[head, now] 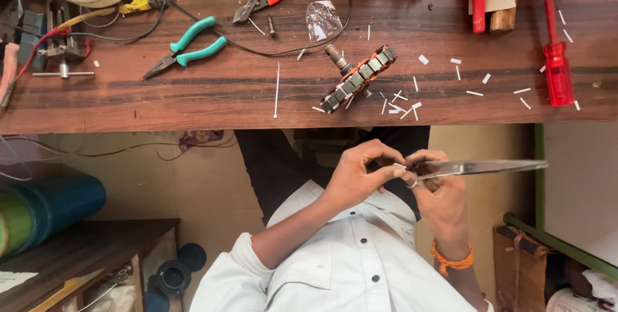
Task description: The person cuts small white plastic pieces with scissors and inserts them into slots on a circular motor armature. The person repeats this process multiple times, placing each piece into a different slot on the armature.
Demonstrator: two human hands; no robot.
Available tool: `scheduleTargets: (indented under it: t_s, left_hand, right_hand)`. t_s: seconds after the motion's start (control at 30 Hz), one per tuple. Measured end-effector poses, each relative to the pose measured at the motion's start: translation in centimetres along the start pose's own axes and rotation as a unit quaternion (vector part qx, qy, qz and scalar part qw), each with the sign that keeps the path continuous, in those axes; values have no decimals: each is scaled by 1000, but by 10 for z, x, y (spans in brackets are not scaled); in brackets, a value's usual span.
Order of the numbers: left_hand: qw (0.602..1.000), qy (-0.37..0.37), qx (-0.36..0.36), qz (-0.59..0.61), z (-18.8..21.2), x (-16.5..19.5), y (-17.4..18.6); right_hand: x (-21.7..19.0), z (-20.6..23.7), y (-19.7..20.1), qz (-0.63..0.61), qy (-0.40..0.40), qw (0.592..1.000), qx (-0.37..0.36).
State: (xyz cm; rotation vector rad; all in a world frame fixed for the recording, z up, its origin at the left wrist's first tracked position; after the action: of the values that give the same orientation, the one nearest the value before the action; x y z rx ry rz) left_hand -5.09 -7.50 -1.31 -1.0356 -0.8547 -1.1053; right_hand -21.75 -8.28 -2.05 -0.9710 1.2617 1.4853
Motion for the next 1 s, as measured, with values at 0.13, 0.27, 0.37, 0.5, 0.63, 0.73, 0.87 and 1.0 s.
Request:
scheduleTargets:
  t_s: [0.13,0.27,0.37,0.5,0.63,0.73,0.87,1.0]
  left_hand:
    - [982,-144,20,-120,3,27,6]
    - [934,-299,17,-196,13,60,5]
    - [917,-344,39,-196,9,74,9]
    - [990,-107,60,-67,-8,49,21]
    - [990,-101,95,-11,-8,52,32]
    - [986,-116,115,-42,-8,55,40]
    - [987,-96,119,-44,-10,51,41]
    - [989,-79,120,-43,-10,47,43]
  right_hand:
    - [-3,0,-11,-60,-5,998,32]
    - [-12,-3,-18,-92,-5,996,19]
    - [-16,-14,-16,-72,-10,997,-6]
    - [-3,-18,-25,-75,-91,989,-92]
    - [6,3,-46,-123,-171,933,-292]
    - [13,28,-43,-55,-217,900,-373]
    - [12,31,-42,14,-165,895,-413]
    - [11,28,-37,16,-173,902,-394]
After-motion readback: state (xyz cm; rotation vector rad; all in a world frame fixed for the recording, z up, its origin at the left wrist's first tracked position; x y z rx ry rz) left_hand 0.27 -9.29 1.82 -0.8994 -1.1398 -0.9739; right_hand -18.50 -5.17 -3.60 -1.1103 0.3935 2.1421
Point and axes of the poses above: each hand's wrist, its own z-axis away from the middle knuckle, its own y-axis out of the back of the hand, x = y × z, the point moved 8 cm from there along -z, towards the middle knuckle, and after that the axes turned 11 degrees about x, right-handed, at the moved point
